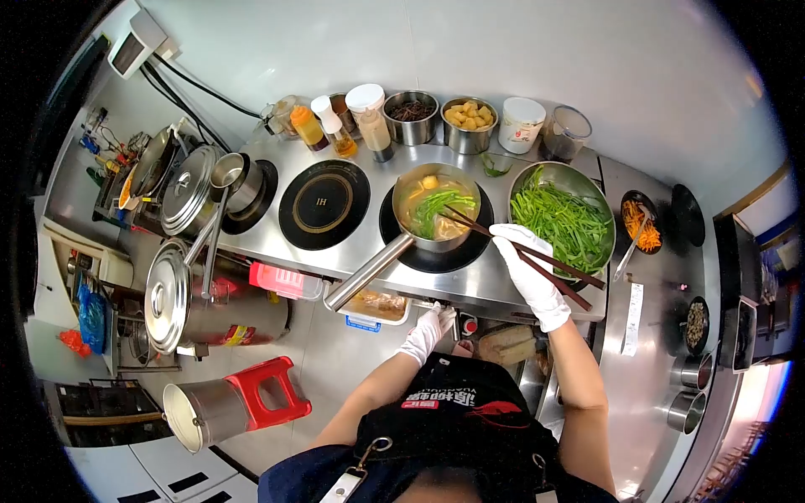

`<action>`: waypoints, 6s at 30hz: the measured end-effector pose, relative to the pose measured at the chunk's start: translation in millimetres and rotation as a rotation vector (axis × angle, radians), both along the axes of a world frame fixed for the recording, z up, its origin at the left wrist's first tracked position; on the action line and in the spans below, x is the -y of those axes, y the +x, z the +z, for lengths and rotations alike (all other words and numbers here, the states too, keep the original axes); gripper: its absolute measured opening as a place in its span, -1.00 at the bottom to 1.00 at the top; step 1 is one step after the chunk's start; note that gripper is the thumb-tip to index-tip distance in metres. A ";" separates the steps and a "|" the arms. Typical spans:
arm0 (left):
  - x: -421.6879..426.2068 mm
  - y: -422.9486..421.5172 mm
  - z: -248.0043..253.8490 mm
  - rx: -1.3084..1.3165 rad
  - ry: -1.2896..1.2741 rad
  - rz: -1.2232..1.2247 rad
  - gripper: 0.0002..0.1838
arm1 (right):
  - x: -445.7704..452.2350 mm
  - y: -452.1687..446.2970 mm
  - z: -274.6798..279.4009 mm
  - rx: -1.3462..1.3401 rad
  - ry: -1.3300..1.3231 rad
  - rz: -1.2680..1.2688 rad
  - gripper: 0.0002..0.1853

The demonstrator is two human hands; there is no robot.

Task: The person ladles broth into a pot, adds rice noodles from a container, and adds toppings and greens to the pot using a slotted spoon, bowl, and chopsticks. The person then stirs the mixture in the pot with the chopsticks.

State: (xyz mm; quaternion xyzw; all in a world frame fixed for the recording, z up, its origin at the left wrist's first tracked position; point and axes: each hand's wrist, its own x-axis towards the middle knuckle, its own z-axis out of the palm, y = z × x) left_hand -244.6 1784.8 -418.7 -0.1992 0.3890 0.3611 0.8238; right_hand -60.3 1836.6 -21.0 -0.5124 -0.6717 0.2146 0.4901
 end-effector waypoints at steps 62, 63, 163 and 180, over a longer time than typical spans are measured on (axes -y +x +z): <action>-91.0 -264.3 252.9 -0.771 0.589 0.106 -0.66 | -64.6 -74.6 -61.8 -0.215 -0.070 -0.210 -0.84; -92.8 -264.2 252.3 -0.763 0.596 0.104 -0.66 | -65.3 -74.5 -62.5 -0.210 -0.068 -0.215 -0.84; -58.6 -233.6 284.9 -1.019 0.776 -0.216 -0.72 | -39.6 -69.2 -34.0 -0.163 -0.162 -0.166 -0.85; -58.6 -235.4 279.3 -1.032 0.771 -0.208 -0.72 | -40.7 -41.2 -51.4 -0.178 -0.014 -0.296 -0.88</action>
